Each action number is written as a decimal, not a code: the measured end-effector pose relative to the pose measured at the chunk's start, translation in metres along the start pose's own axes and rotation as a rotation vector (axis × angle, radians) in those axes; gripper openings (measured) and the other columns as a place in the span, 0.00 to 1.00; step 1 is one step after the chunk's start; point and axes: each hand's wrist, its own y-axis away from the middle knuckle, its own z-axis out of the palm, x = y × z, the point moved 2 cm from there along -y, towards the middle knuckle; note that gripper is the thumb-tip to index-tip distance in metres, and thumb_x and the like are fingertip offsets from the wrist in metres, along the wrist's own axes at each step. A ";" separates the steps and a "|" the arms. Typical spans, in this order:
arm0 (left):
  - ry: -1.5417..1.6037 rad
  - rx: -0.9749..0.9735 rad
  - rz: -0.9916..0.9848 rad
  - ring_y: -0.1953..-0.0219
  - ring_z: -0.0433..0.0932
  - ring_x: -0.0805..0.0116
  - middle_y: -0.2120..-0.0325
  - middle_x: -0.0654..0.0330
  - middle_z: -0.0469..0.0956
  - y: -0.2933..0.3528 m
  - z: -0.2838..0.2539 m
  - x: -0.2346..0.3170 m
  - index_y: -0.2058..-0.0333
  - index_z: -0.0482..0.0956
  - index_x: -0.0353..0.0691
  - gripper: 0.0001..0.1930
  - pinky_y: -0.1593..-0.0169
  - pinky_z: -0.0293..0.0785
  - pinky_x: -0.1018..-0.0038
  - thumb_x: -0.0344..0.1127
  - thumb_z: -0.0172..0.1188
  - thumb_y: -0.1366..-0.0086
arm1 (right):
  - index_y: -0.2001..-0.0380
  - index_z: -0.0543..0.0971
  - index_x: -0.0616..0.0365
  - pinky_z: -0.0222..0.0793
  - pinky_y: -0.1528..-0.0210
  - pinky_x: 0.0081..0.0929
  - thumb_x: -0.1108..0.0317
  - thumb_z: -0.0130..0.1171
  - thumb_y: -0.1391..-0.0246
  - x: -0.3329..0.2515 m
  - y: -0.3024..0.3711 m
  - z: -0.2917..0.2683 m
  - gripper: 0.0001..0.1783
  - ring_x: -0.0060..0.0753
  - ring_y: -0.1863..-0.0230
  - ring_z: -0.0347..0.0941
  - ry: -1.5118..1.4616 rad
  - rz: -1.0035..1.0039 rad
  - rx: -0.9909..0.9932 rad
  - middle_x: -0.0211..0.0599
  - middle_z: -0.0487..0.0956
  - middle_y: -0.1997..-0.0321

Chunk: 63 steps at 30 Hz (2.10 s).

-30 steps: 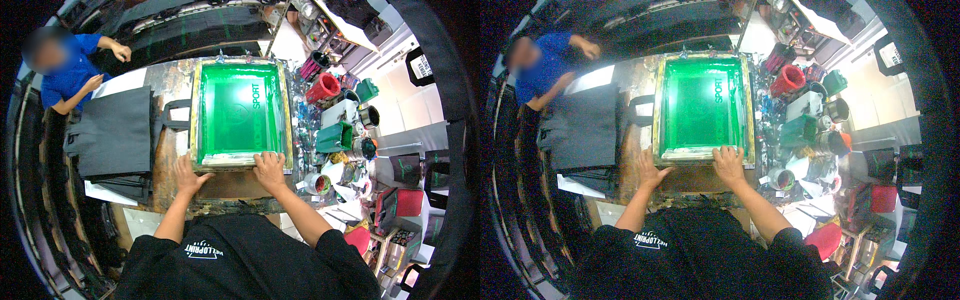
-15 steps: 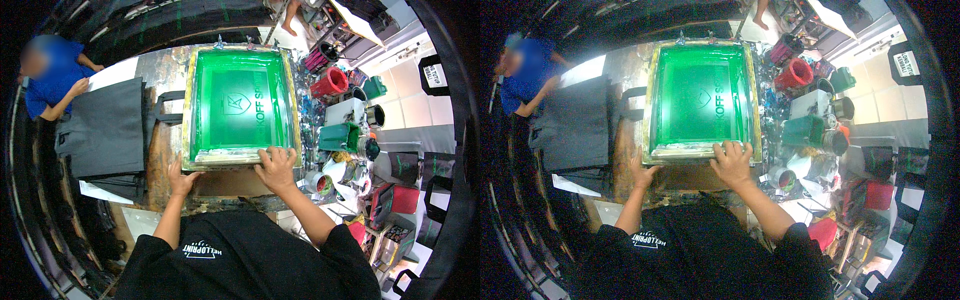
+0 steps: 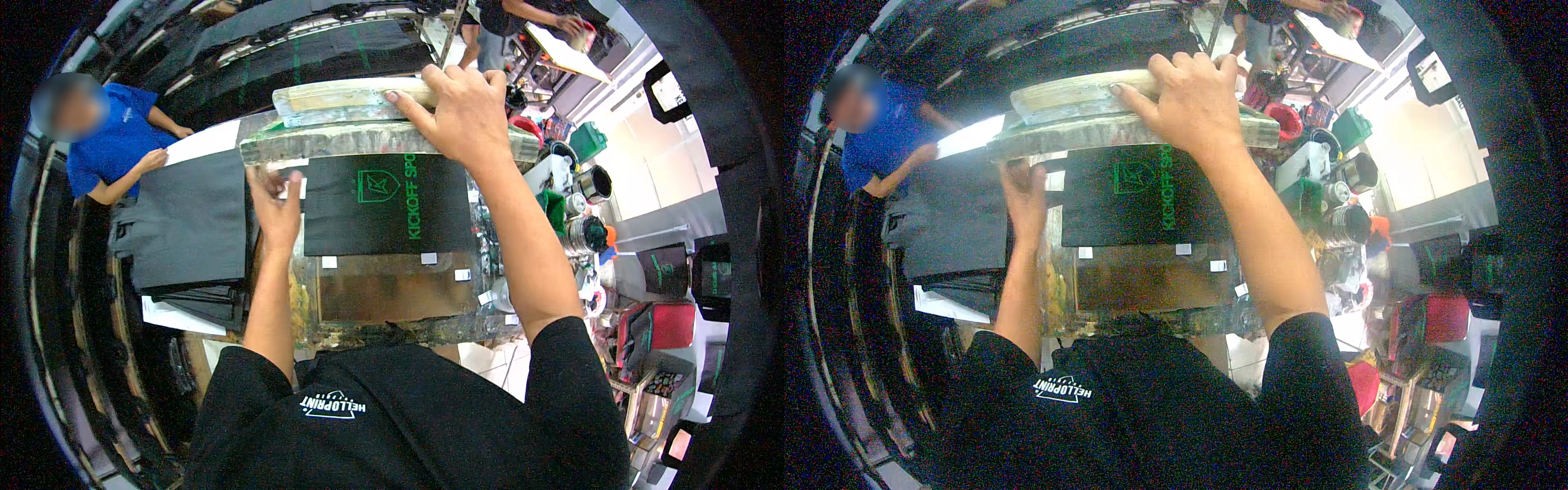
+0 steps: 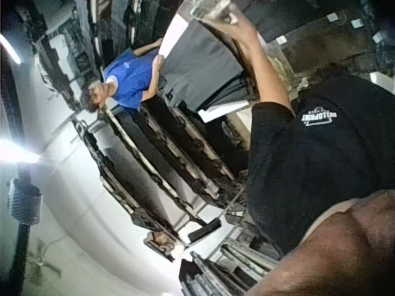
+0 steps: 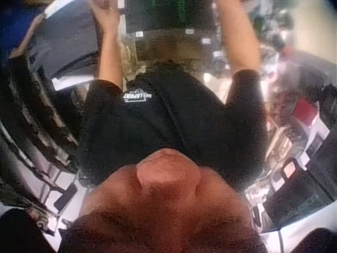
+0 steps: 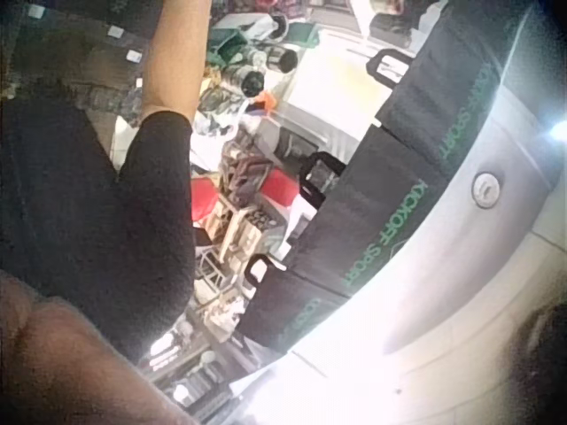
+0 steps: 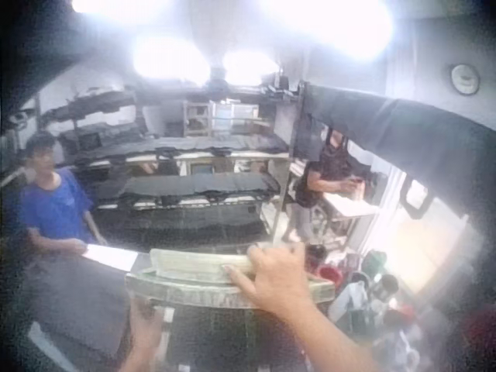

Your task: The person screen prints a green logo onto a stack of black tote bags. They place a bag on the table, lower a screen, pull a squeegee across the screen to apply ink, lift the screen, and remove the printed bag. This process is repeated for multiple bags.

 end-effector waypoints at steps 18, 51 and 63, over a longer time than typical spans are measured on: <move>-0.704 -0.310 -0.478 0.45 0.77 0.38 0.53 0.39 0.78 0.112 -0.008 -0.133 0.48 0.72 0.38 0.30 0.41 0.73 0.52 0.33 0.79 0.47 | 0.69 0.82 0.56 0.62 0.48 0.52 0.29 0.53 0.37 0.018 -0.042 -0.010 0.36 0.49 0.57 0.82 -0.021 0.100 -0.112 0.45 0.85 0.67; -0.956 -0.025 -0.007 0.29 0.63 0.41 0.34 0.41 0.70 0.005 -0.303 -0.107 0.33 0.72 0.35 0.38 0.24 0.55 0.49 0.52 0.70 0.34 | 0.65 0.83 0.59 0.63 0.46 0.50 0.39 0.62 0.37 0.003 -0.038 -0.022 0.29 0.50 0.57 0.78 -0.045 0.102 -0.161 0.46 0.82 0.66; -1.183 -0.367 -0.226 0.21 0.54 0.48 0.26 0.55 0.65 0.043 -0.301 -0.133 0.31 0.76 0.50 0.29 0.20 0.43 0.50 0.57 0.50 0.22 | 0.71 0.80 0.58 0.63 0.50 0.51 0.35 0.59 0.37 -0.001 -0.030 -0.019 0.32 0.51 0.60 0.78 -0.036 0.062 -0.089 0.46 0.82 0.70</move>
